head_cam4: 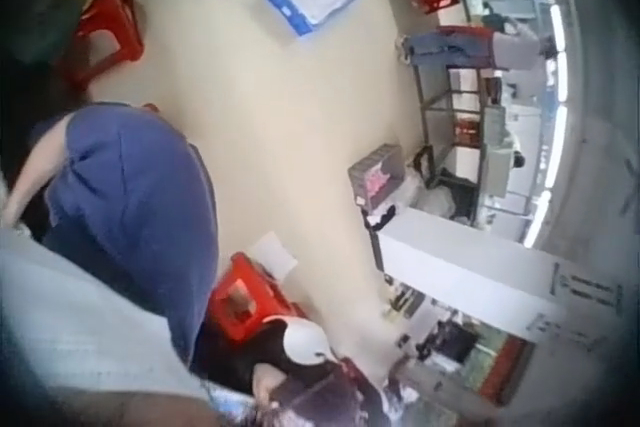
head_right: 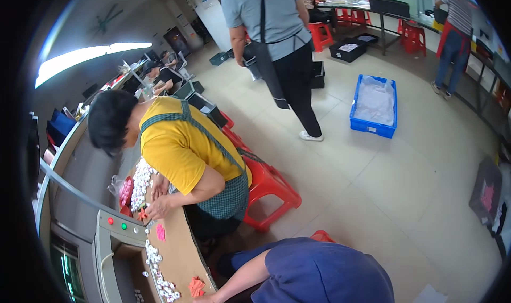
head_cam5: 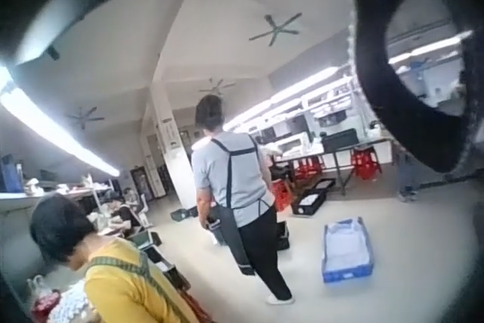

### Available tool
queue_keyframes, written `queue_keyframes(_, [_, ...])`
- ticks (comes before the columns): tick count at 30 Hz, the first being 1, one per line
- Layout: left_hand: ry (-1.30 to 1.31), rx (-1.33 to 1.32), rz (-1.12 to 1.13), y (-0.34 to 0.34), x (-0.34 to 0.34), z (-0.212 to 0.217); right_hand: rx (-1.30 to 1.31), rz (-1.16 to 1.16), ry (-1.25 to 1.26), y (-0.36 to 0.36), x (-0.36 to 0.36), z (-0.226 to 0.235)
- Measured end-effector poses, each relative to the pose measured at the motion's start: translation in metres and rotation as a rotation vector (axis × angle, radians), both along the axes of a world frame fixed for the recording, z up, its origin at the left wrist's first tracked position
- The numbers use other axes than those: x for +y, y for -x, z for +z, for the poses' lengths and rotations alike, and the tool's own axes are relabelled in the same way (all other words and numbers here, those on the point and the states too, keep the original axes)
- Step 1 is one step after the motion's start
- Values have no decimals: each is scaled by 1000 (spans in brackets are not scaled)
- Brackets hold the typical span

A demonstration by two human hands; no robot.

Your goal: Assembling small plastic components by applying glue and joining them together on a factory workbench.

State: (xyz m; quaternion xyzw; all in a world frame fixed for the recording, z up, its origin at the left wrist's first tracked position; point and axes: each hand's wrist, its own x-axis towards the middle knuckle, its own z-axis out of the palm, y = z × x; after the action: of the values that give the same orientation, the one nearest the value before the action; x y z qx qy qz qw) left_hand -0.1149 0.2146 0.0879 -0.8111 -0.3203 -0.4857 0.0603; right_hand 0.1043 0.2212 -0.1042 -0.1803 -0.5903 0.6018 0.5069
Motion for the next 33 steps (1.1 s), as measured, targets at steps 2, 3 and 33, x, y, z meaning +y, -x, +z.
queue_keyframes(2, [381,-340,30,-31,-17,18,43,87,81,26,21,-20])
queue_keyframes(3, [195,-133,-18,-11,6,6,71,122,128,25,25,-28])
queue_keyframes(33, [688,-692,95,-97,-53,36,-103,-168,-187,-69,-80,81])
